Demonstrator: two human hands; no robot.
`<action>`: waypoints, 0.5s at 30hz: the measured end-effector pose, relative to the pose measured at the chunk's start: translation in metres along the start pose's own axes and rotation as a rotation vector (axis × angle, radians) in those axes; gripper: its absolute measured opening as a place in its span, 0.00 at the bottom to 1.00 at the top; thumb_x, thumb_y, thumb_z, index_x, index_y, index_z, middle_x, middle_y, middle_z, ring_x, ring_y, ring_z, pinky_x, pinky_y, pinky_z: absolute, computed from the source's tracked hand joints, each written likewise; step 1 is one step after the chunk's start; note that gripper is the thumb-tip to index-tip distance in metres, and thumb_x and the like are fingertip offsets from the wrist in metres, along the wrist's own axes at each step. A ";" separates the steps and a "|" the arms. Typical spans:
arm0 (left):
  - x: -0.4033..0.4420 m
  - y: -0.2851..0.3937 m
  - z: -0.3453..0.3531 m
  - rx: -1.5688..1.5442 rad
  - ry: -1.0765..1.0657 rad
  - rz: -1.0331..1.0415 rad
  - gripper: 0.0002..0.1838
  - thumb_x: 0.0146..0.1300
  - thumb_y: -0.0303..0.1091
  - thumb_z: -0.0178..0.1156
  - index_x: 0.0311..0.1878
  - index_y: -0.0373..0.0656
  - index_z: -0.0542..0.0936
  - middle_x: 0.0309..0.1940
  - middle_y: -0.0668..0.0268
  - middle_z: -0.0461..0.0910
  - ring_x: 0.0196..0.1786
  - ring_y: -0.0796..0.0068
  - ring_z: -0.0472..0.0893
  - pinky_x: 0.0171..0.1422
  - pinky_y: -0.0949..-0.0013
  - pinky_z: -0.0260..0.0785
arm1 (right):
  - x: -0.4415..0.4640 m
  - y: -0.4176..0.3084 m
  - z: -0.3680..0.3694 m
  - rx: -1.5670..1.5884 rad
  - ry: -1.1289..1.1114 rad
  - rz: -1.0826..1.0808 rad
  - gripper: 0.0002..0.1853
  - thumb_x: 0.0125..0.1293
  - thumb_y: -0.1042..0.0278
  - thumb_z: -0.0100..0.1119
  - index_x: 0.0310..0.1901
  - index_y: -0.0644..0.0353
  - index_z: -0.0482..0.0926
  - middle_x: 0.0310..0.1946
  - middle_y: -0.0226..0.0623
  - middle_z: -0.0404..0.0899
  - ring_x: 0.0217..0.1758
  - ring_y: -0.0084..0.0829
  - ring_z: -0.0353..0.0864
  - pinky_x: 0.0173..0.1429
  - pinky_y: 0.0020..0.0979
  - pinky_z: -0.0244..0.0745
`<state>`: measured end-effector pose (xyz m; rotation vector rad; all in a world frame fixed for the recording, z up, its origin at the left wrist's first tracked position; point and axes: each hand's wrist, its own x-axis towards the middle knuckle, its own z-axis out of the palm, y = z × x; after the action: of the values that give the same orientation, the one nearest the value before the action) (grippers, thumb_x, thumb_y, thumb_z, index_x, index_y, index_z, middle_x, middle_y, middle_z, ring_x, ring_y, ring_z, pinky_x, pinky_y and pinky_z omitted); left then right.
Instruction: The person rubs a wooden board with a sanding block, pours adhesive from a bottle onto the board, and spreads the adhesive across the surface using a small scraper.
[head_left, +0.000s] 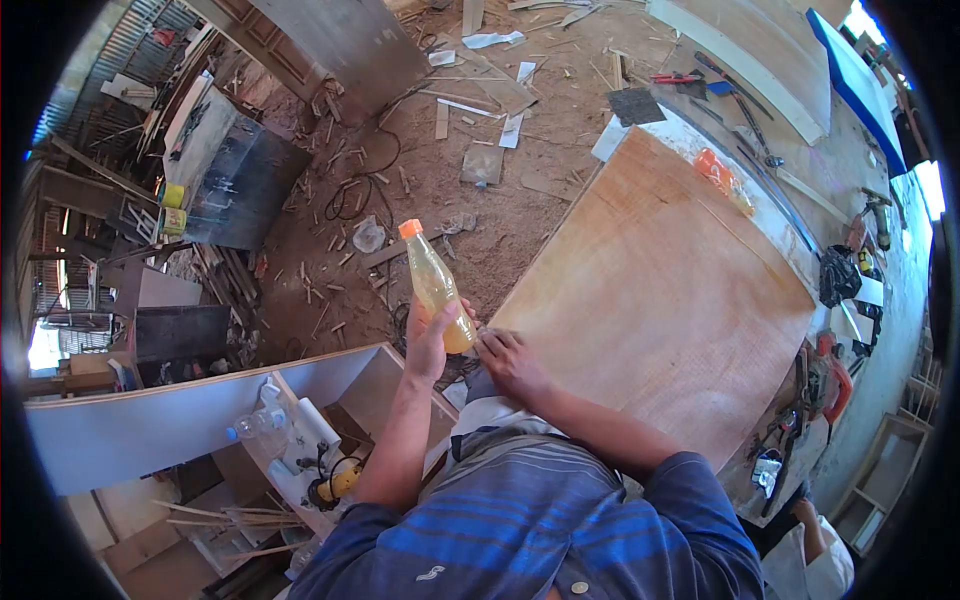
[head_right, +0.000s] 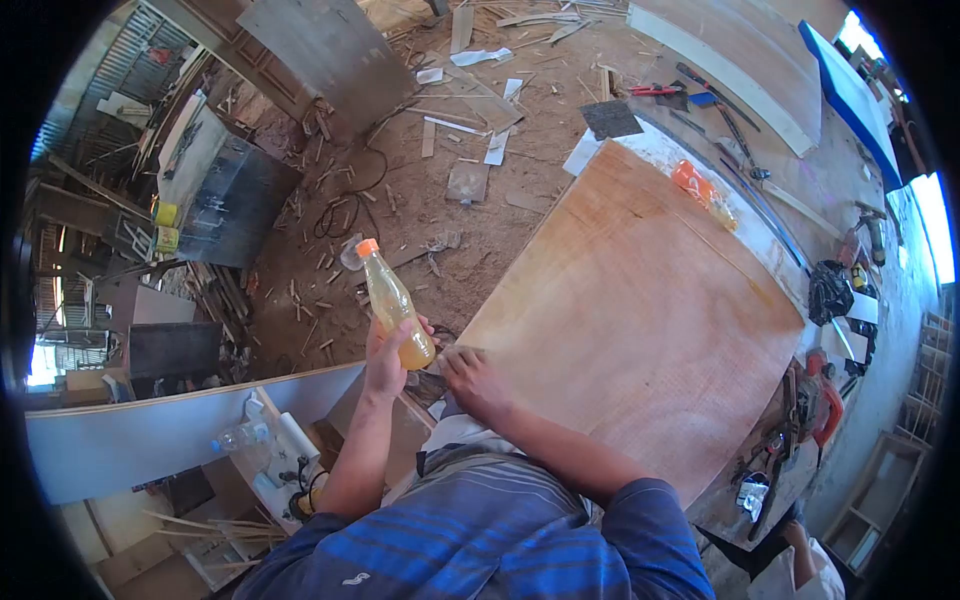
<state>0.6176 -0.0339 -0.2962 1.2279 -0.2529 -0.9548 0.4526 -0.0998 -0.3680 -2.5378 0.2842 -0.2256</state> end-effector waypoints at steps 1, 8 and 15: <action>-0.001 -0.001 -0.002 -0.003 0.001 0.001 0.23 0.73 0.34 0.62 0.66 0.44 0.67 0.46 0.60 0.80 0.47 0.69 0.84 0.51 0.60 0.84 | 0.000 0.002 0.004 -0.095 0.003 -0.041 0.22 0.65 0.67 0.56 0.60 0.63 0.80 0.58 0.47 0.83 0.62 0.43 0.81 0.64 0.45 0.77; -0.007 0.006 -0.011 0.007 0.001 0.022 0.24 0.71 0.33 0.63 0.66 0.43 0.67 0.46 0.60 0.80 0.47 0.68 0.84 0.51 0.60 0.83 | -0.009 -0.010 0.045 0.056 -0.056 -0.330 0.22 0.65 0.66 0.57 0.60 0.63 0.80 0.61 0.45 0.80 0.63 0.43 0.77 0.66 0.42 0.72; 0.002 0.006 -0.034 -0.005 -0.031 0.084 0.23 0.71 0.33 0.64 0.64 0.41 0.68 0.48 0.59 0.81 0.48 0.68 0.84 0.54 0.62 0.81 | 0.015 0.018 0.007 0.012 0.110 0.061 0.23 0.60 0.74 0.60 0.59 0.66 0.80 0.51 0.46 0.83 0.54 0.46 0.82 0.58 0.45 0.78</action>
<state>0.6431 -0.0116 -0.3043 1.1896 -0.3237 -0.9011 0.4656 -0.1145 -0.3821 -2.5047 0.4007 -0.3423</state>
